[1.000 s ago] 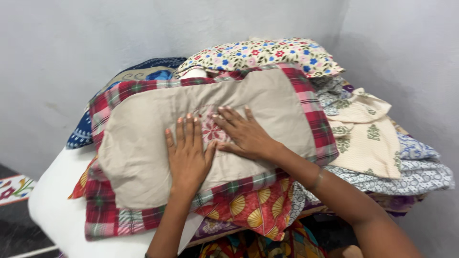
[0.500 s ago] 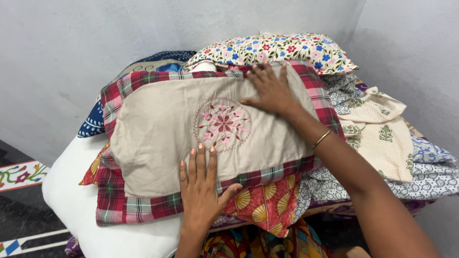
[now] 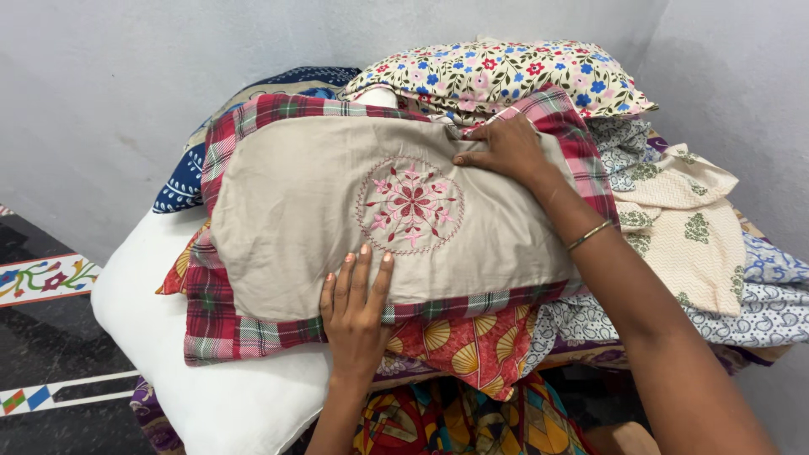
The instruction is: The person arranges several decorative pillows on a bed. They pick up, reposition, and smooth each pillow, including a beige pillow with embroidery, a red and yellow patterned pillow, and a geometric-patterned pillow, placing them in a neat stack.
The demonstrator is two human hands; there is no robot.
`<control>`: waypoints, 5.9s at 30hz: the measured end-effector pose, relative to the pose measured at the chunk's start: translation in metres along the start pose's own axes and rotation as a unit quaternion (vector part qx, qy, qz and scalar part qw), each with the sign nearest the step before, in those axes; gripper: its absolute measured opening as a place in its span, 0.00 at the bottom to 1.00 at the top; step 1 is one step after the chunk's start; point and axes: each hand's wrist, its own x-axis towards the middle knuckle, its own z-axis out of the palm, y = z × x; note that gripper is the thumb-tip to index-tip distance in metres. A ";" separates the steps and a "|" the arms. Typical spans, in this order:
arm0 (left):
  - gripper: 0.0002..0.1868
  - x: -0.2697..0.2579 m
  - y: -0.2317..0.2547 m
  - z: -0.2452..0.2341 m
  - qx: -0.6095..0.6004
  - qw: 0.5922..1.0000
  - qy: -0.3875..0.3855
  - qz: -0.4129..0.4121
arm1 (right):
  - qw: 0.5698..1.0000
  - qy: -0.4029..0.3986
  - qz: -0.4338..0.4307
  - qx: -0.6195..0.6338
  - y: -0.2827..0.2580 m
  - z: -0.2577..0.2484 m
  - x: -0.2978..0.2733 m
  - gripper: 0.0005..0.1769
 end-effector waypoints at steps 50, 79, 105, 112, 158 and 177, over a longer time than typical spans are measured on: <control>0.20 0.113 0.010 0.172 -0.032 0.974 -0.225 0.015 | 0.912 0.087 0.059 -0.395 -0.010 0.056 -0.040 0.28; 0.13 0.123 0.010 0.140 -0.312 0.929 -0.090 -0.177 | 0.998 0.027 0.013 -0.061 -0.015 0.075 -0.046 0.07; 0.33 0.094 0.000 0.141 -0.502 0.850 0.081 -0.140 | 0.544 0.057 -0.119 0.829 -0.197 -0.060 0.072 0.15; 0.19 0.098 -0.061 0.104 -0.523 0.726 0.325 -0.307 | 0.905 0.081 -0.003 0.419 -0.108 -0.020 0.062 0.24; 0.51 0.077 -0.032 0.067 -0.001 0.991 -0.021 -0.130 | 0.942 0.067 -0.213 0.252 -0.092 0.040 -0.039 0.18; 0.45 0.066 -0.024 0.056 -0.146 0.986 0.023 -0.071 | 0.926 0.072 -0.181 0.322 -0.109 0.031 -0.063 0.23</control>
